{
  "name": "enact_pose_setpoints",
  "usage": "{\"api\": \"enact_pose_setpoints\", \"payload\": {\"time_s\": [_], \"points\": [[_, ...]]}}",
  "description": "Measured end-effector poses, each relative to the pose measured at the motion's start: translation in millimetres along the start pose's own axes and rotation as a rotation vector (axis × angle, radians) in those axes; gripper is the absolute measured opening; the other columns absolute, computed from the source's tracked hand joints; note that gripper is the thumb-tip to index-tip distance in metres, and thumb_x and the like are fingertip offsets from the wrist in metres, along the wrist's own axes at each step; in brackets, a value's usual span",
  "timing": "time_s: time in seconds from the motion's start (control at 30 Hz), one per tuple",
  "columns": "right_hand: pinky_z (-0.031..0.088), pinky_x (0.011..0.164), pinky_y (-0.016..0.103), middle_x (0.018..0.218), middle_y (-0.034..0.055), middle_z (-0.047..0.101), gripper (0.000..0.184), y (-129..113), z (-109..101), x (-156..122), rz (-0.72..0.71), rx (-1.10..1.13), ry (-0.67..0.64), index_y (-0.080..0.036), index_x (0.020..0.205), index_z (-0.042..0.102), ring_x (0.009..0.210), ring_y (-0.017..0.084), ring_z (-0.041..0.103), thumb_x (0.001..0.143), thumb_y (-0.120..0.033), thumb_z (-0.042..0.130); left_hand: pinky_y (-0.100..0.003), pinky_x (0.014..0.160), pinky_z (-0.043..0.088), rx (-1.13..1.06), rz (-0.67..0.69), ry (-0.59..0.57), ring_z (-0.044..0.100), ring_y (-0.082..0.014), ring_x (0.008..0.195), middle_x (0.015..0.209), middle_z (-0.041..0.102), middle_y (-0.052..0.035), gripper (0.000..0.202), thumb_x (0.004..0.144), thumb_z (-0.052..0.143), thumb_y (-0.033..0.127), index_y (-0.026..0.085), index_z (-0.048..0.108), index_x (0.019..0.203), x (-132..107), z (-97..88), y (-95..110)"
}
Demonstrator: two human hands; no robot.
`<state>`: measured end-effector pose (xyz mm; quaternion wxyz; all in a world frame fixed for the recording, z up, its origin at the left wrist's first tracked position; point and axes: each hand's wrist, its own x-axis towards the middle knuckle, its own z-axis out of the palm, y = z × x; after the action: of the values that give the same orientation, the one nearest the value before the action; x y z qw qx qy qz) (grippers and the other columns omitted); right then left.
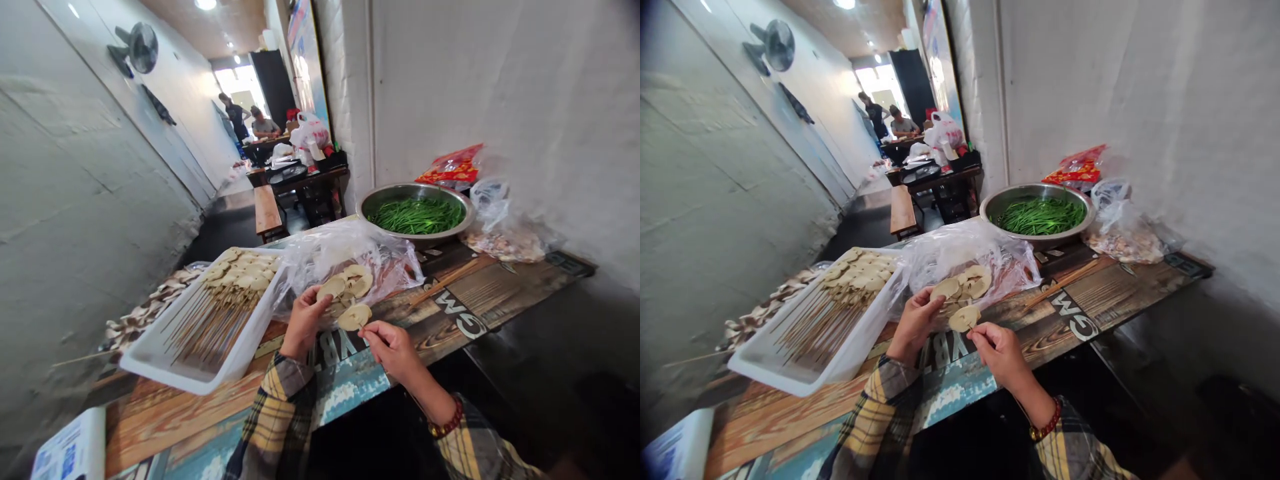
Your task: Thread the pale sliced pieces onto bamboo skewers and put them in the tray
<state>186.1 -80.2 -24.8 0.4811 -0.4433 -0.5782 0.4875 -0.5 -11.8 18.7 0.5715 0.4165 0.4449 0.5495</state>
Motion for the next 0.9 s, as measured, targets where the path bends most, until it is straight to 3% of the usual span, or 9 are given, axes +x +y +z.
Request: {"api": "enact_pose_setpoints", "payload": {"time_s": [0.2,0.47,0.9], "points": [[0.03,0.042,0.02,0.043,-0.0075,0.044,0.03,2.5,1.6,-4.2,0.024,-0.024,0.007,-0.013,0.088,0.068,0.038,0.008,0.039,0.091,-0.039,0.052,-0.018,0.051,0.03,0.011,0.026,0.046,0.045,-0.0065,0.053,0.061,0.059,0.0037,0.023,0.064,0.077,0.029,0.014,0.069,0.079,0.3,-1.2,-1.3],[0.033,0.044,0.02,0.043,-0.0073,0.044,0.029,-2.0,0.3,-4.9,-0.016,-0.131,-0.007,-0.014,0.088,0.069,0.038,0.008,0.041,0.091,-0.036,0.051,-0.02,0.059,0.037,0.034,0.109,0.054,0.051,-0.0089,0.06,0.071,0.066,0.0013,0.021,0.066,0.075,0.027,0.015,0.07,0.081,-2.5,3.7,1.5],[0.032,0.044,0.02,0.044,-0.0073,0.044,0.03,-0.1,1.3,-5.7,-0.012,-0.138,-0.003,-0.013,0.089,0.068,0.038,0.009,0.041,0.092,-0.037,0.05,-0.019,0.058,0.038,0.031,0.14,0.055,0.049,-0.008,0.059,0.068,0.063,0.0023,0.016,0.067,0.073,0.025,0.015,0.07,0.079,-4.1,3.9,2.7]]}}
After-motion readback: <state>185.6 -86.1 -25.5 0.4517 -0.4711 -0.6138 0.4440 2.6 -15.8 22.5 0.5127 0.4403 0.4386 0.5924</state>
